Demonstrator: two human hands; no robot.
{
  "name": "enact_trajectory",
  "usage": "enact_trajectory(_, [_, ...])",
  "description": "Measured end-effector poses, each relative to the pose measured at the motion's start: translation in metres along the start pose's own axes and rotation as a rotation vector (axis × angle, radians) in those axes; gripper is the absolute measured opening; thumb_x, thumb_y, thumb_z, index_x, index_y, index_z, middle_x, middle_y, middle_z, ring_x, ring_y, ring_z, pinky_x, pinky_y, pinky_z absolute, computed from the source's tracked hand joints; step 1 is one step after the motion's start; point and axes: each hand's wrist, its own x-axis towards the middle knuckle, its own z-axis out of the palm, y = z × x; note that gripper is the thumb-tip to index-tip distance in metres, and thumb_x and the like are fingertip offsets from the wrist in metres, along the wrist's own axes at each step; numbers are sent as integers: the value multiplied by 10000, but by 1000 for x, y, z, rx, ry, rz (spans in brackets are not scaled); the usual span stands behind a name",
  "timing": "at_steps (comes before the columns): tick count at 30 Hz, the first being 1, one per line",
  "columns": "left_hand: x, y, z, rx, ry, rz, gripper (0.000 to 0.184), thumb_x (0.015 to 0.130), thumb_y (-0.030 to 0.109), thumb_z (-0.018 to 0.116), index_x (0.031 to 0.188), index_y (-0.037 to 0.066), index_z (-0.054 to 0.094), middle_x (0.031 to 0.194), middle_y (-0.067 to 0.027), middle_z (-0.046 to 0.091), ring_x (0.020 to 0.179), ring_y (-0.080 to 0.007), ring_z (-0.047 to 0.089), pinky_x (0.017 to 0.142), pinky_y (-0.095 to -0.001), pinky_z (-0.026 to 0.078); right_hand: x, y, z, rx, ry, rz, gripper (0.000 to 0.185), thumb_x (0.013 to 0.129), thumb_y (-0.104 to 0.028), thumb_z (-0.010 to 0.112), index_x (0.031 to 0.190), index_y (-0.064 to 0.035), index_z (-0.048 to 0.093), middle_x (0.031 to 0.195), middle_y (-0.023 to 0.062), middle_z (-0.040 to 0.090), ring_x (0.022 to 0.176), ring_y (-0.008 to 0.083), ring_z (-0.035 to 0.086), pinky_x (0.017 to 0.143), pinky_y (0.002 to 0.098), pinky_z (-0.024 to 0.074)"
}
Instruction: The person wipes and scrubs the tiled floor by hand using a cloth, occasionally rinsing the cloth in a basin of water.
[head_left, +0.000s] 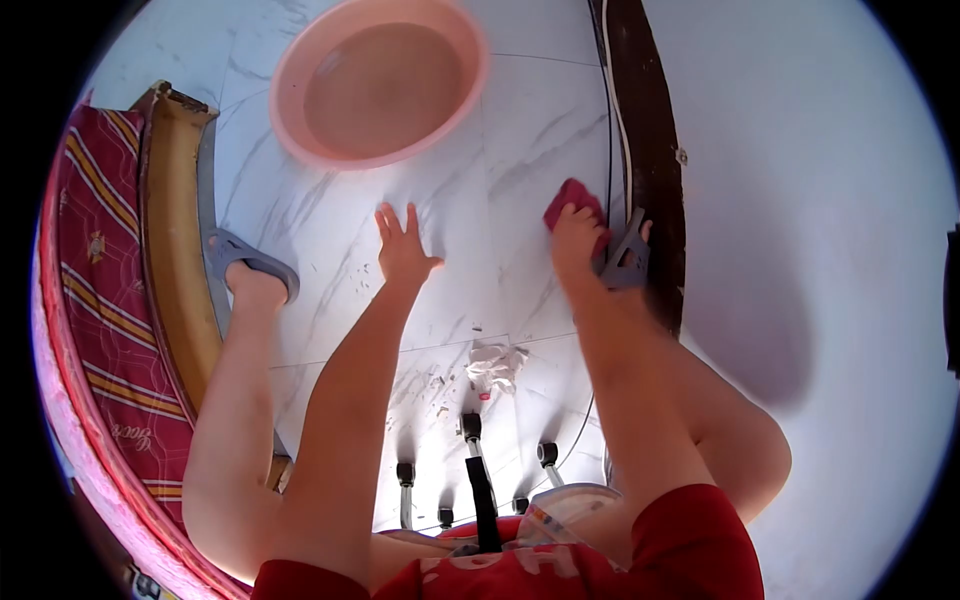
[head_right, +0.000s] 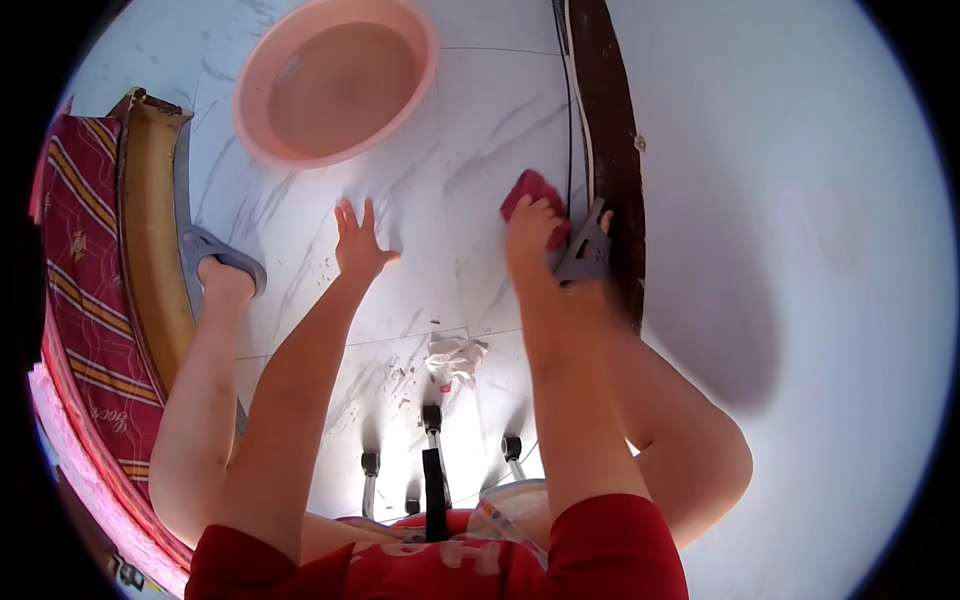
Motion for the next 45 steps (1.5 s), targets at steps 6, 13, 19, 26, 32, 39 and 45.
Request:
enact_trajectory(6, [-69,-83,70,7,306,50,767,776,249,663,1416,108,263,1492,-185,108,1380,-350,100,1032,-444,331,-142,-58,-50,111,19,-15,93,783,-199,533,820,-142,469,810,68,478,713,218,508,550,366,411])
enact_trajectory(13, [-134,-128,47,-87,-253,-72,791,805,292,619,1446,152,176,1496,-211,23,1377,-398,54,1041,-562,252,-236,-66,-87,1018,-376,-167,205,736,-83,557,935,-99,508,950,150,509,875,348,538,690,447,472])
enact_trajectory(19, [-126,-144,72,-6,-219,38,856,766,309,652,1450,173,156,1471,-281,-15,1338,-500,48,1089,-490,205,-100,-14,-50,997,64,154,424,706,22,546,1113,-97,547,1084,145,527,983,357,498,842,435,412])
enact_trajectory(26, [-150,-120,39,-91,-140,-15,858,741,222,692,1441,179,199,1494,-211,31,1372,-413,51,1045,-455,322,-141,-91,-56,727,-58,-114,486,702,-9,561,1140,-221,548,1241,137,458,1004,358,477,791,458,426])
enact_trajectory(32, [-125,-147,54,48,3,-64,969,675,278,775,1441,172,191,1486,-209,79,1363,-372,142,1059,-414,306,-170,-120,-116,1445,75,-405,273,632,15,563,828,-161,634,946,55,615,912,298,542,798,409,437])
enact_trajectory(39, [-111,-149,23,-125,-131,-367,1329,511,374,865,1451,213,-62,1454,-292,-122,1362,-441,-65,952,-596,356,80,-79,-54,1125,390,-10,344,680,27,511,994,-71,610,1000,150,580,973,340,521,854,417,395])
enact_trajectory(45, [-107,-140,8,-126,-219,-444,1269,542,357,855,1454,219,-17,1465,-276,-106,1372,-415,-60,1000,-542,336,70,-169,-97,643,79,75,515,708,-222,645,1198,-197,488,1197,114,450,1019,344,487,786,522,415])
